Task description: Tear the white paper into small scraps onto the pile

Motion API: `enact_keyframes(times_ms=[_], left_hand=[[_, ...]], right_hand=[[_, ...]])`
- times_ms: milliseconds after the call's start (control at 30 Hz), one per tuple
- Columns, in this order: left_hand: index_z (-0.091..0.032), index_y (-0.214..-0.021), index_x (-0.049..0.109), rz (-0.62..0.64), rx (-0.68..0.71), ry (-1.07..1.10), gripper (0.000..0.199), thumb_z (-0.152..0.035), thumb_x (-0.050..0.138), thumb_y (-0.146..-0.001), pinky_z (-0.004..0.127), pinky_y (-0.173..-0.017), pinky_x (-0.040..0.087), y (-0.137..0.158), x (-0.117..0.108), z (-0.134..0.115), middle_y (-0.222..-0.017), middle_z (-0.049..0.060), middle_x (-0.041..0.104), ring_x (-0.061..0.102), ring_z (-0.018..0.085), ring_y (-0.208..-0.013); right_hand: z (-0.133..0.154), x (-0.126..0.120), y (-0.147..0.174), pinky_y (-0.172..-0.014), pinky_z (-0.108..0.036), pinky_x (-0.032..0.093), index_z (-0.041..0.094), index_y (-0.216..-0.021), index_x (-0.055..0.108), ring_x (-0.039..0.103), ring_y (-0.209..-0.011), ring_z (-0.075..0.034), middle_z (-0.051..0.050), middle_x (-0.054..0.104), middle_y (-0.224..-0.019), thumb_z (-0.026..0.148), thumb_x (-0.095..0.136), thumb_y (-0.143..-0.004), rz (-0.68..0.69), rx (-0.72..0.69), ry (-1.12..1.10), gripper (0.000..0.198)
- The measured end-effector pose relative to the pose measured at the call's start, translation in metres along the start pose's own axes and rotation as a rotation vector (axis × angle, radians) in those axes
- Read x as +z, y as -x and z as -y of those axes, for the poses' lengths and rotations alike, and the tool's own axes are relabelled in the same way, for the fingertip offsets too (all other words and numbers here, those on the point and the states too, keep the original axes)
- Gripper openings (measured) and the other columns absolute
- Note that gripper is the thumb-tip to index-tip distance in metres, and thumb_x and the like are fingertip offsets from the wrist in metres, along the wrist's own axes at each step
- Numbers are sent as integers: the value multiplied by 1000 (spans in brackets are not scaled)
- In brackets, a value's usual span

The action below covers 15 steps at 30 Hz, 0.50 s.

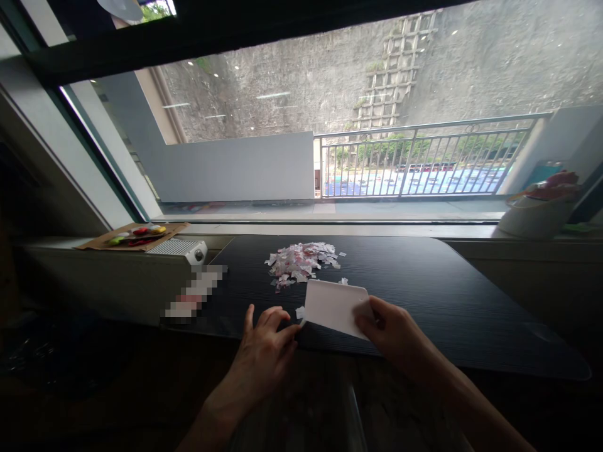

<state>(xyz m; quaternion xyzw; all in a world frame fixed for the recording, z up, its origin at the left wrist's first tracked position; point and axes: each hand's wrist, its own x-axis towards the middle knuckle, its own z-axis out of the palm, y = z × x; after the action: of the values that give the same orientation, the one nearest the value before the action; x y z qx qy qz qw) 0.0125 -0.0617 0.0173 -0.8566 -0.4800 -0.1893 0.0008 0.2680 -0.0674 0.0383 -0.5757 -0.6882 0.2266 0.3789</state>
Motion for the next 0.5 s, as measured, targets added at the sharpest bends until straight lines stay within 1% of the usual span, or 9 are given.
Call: enact_keyframes(times_ms=[167,267,367,500], left_hand=[[-26,-106,63,-30,7,-17,28,-20,49,-82,69,-104,18,0,1,3,-111,7,61,50,27,-116],[-27,-109,61,-41,21,-17,31,-18,48,-82,69,-104,18,-4,3,1,-112,6,60,50,26,-116],[-28,-108,62,-22,35,-19,32,-17,47,-82,72,-103,18,-6,4,-1,-111,7,60,50,27,-116],[-27,-109,61,-10,26,-31,31,-18,46,-83,71,-104,18,-7,2,-4,-112,7,60,49,27,-117]], right_hand=[[-1,-13,10,-48,-22,36,18,-71,62,46,-52,-11,3,57,-58,29,58,-76,-24,34,-25,13],[3,-13,11,-49,-22,36,18,-70,62,46,-52,-12,3,56,-57,29,57,-76,-21,31,10,13],[5,-11,11,-50,-23,36,18,-72,62,47,-53,-12,3,56,-59,28,55,-77,-16,32,45,13],[1,-14,14,-49,-23,37,18,-70,62,48,-53,-12,2,57,-58,29,56,-77,-9,58,-14,14]])
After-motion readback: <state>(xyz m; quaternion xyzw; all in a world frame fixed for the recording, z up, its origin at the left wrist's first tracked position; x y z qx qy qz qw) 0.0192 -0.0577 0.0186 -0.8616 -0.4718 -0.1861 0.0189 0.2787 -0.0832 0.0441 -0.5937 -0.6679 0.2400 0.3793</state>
